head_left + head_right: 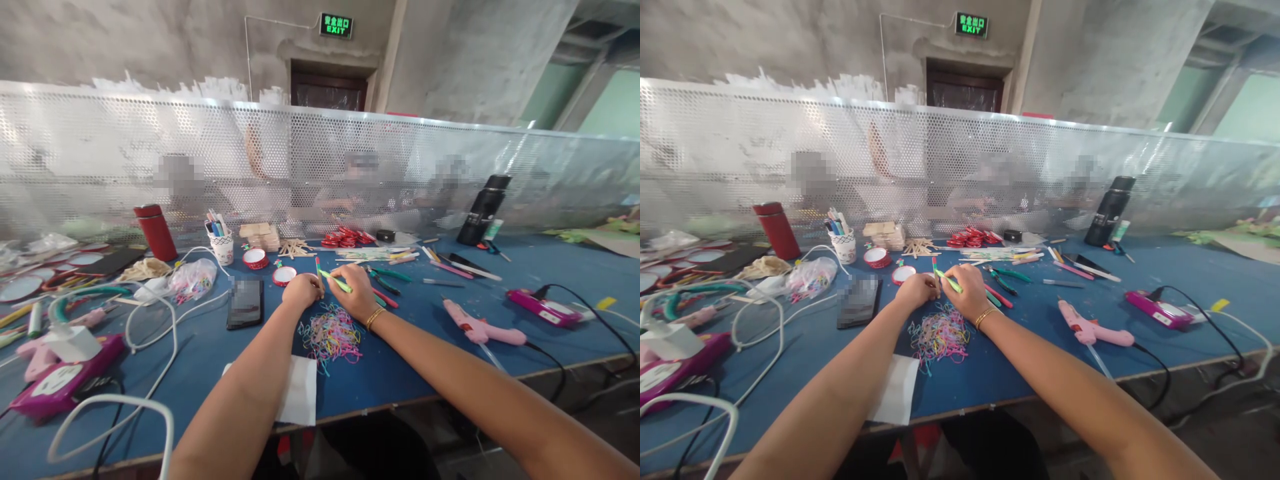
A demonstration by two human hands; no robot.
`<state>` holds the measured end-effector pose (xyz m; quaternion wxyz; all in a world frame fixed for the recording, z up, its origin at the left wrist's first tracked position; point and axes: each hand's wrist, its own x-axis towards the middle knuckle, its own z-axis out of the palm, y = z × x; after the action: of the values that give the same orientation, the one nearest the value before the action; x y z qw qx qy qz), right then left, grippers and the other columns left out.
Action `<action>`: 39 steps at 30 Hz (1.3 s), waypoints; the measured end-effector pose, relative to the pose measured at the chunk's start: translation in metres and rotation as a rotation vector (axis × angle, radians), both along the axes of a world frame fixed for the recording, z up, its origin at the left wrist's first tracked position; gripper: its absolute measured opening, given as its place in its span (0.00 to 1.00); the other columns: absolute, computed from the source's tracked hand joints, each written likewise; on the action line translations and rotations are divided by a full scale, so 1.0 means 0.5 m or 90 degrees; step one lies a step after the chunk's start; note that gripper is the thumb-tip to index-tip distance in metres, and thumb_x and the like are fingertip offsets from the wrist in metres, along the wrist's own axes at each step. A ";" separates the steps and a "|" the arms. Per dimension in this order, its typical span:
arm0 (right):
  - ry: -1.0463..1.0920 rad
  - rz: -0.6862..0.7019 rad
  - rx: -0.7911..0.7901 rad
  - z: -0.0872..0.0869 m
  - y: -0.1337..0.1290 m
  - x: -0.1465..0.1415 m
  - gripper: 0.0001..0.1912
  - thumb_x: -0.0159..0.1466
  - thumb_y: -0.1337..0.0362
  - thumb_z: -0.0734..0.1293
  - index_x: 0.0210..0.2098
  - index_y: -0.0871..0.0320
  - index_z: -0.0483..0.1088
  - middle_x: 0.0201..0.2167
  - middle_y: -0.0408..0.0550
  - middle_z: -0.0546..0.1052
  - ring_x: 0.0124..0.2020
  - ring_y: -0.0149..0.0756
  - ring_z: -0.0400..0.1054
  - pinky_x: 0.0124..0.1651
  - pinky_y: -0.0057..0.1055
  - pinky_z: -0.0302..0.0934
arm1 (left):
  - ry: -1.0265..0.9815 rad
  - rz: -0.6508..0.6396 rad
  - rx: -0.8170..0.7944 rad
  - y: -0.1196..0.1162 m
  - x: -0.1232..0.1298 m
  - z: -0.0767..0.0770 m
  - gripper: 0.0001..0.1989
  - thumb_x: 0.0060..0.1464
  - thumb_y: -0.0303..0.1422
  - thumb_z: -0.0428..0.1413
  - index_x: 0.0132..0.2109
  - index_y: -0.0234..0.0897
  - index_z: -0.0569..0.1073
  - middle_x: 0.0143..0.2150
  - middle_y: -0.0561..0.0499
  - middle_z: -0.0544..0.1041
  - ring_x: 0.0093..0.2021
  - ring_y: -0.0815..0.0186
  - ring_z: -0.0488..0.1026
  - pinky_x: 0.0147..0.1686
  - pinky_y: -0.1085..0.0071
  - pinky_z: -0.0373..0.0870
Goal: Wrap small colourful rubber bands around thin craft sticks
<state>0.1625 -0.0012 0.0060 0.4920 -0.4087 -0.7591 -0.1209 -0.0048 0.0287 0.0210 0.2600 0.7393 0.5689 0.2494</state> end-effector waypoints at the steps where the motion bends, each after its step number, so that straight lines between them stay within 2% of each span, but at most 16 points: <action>1: 0.000 -0.003 -0.002 0.000 0.000 0.000 0.06 0.65 0.60 0.64 0.33 0.55 0.69 0.31 0.46 0.74 0.37 0.38 0.66 0.45 0.36 0.57 | 0.000 -0.001 0.000 0.001 0.000 0.000 0.03 0.44 0.28 0.58 0.28 0.37 0.78 0.24 0.52 0.76 0.24 0.70 0.70 0.24 0.76 0.61; 5: 0.017 -0.014 -0.002 0.001 0.000 0.002 0.06 0.65 0.60 0.63 0.33 0.55 0.69 0.31 0.46 0.73 0.38 0.38 0.66 0.45 0.36 0.57 | -0.013 -0.006 0.002 0.004 -0.001 -0.004 0.04 0.44 0.27 0.59 0.28 0.38 0.79 0.25 0.52 0.77 0.24 0.71 0.70 0.26 0.77 0.63; 10: -0.003 0.003 -0.002 0.003 -0.001 0.002 0.07 0.65 0.60 0.63 0.33 0.54 0.69 0.31 0.46 0.73 0.38 0.39 0.65 0.46 0.37 0.57 | -0.006 -0.015 0.011 0.006 -0.002 -0.008 0.04 0.44 0.28 0.58 0.28 0.38 0.79 0.23 0.53 0.76 0.22 0.71 0.69 0.22 0.76 0.59; 16: 0.020 -0.018 -0.001 0.002 0.001 0.004 0.07 0.65 0.60 0.63 0.33 0.55 0.69 0.31 0.46 0.73 0.37 0.38 0.65 0.45 0.36 0.57 | -0.021 -0.013 0.004 0.009 -0.003 -0.011 0.07 0.44 0.27 0.57 0.30 0.38 0.79 0.25 0.53 0.78 0.24 0.70 0.71 0.24 0.76 0.61; 28: 0.023 -0.013 -0.015 0.007 0.000 0.006 0.06 0.64 0.60 0.63 0.33 0.54 0.69 0.31 0.46 0.73 0.38 0.39 0.65 0.45 0.36 0.57 | -0.021 -0.022 0.019 0.006 -0.004 -0.007 0.04 0.43 0.28 0.57 0.28 0.37 0.78 0.22 0.54 0.75 0.22 0.72 0.68 0.21 0.77 0.58; 32: -0.006 -0.003 -0.030 0.007 0.000 0.004 0.06 0.64 0.59 0.64 0.33 0.54 0.69 0.31 0.46 0.73 0.38 0.39 0.65 0.45 0.35 0.57 | -0.021 -0.014 0.018 0.014 -0.005 -0.012 0.04 0.43 0.28 0.58 0.28 0.36 0.78 0.22 0.54 0.75 0.21 0.72 0.67 0.20 0.76 0.56; 39: 0.025 -0.008 -0.018 0.006 0.005 0.012 0.06 0.64 0.60 0.64 0.32 0.54 0.69 0.30 0.45 0.73 0.37 0.38 0.65 0.45 0.35 0.56 | -0.047 -0.010 -0.002 0.032 -0.007 -0.026 0.04 0.42 0.29 0.60 0.30 0.37 0.79 0.22 0.54 0.76 0.22 0.72 0.68 0.22 0.77 0.59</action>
<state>0.1683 0.0014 0.0090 0.5000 -0.4226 -0.7485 -0.1054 -0.0082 0.0449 0.0078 0.2841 0.7333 0.5536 0.2738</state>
